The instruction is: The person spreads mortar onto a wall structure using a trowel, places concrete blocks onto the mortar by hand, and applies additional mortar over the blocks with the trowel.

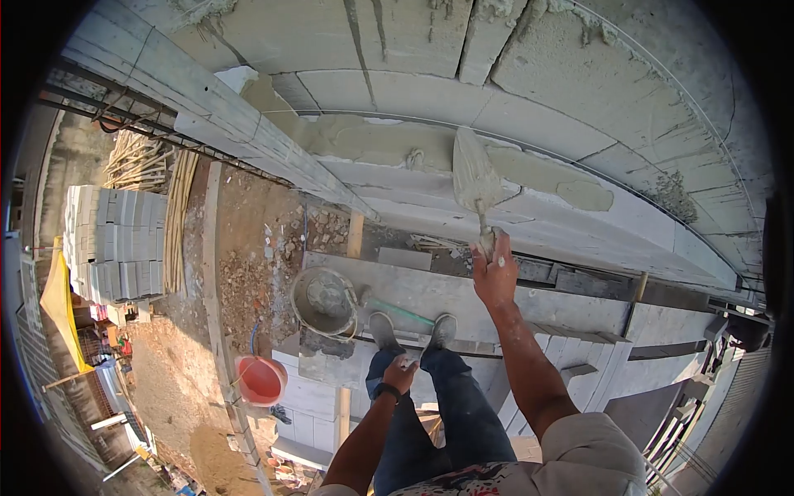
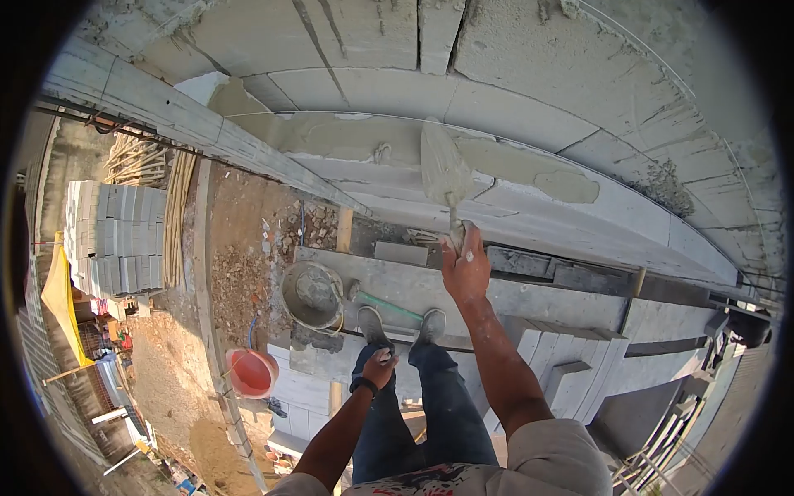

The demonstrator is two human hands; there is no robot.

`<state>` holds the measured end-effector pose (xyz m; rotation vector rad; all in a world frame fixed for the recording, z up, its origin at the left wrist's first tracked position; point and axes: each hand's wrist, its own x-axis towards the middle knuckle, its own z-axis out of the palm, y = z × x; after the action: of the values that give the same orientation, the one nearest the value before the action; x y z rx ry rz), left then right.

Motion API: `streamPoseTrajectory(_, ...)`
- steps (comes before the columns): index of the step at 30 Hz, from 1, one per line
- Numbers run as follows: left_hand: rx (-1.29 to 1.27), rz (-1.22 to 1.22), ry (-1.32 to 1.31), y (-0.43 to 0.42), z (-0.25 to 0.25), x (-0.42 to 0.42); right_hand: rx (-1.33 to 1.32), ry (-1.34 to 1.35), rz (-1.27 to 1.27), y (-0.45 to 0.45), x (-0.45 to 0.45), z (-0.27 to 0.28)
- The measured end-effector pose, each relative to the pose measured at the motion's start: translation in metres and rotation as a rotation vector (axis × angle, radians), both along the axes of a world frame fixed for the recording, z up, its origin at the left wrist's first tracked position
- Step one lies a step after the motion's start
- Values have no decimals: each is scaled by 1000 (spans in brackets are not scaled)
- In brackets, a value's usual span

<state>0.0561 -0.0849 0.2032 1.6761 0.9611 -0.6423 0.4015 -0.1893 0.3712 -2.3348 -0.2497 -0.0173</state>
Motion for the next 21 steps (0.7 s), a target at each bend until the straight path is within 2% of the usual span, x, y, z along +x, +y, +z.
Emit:
streamPoseTrajectory(4, 3, -1, -58, 16, 11, 6, -109, -122, 115, 8, -60, -52)
streamPoseTrajectory(7, -21, -22, -27, 37, 16, -3, 22, 143, 183, 21, -101, -7)
streamPoseTrajectory(10, -8, -83, -31, 66, 23, -6, 111, 144, 89, 54, -92, 41)
streamPoseTrajectory(14, 56, -177, 8, 113, 9, -22, 1, 133, -7, 89, -46, 56)
streamPoseTrajectory(15, 66, -190, 11, 124, 24, -16, -81, 125, 9, 92, -34, 62)
streamPoseTrajectory(18, 162, -318, -26, 160, 5, -29, -327, 199, 47, 86, -25, 99)
streamPoseTrajectory(19, 175, -320, -104, 170, -9, -39, -401, 252, 53, 85, -24, 119)
streamPoseTrajectory(21, 105, -222, -42, 185, 0, -39, -538, 327, 58, 82, -22, 146)
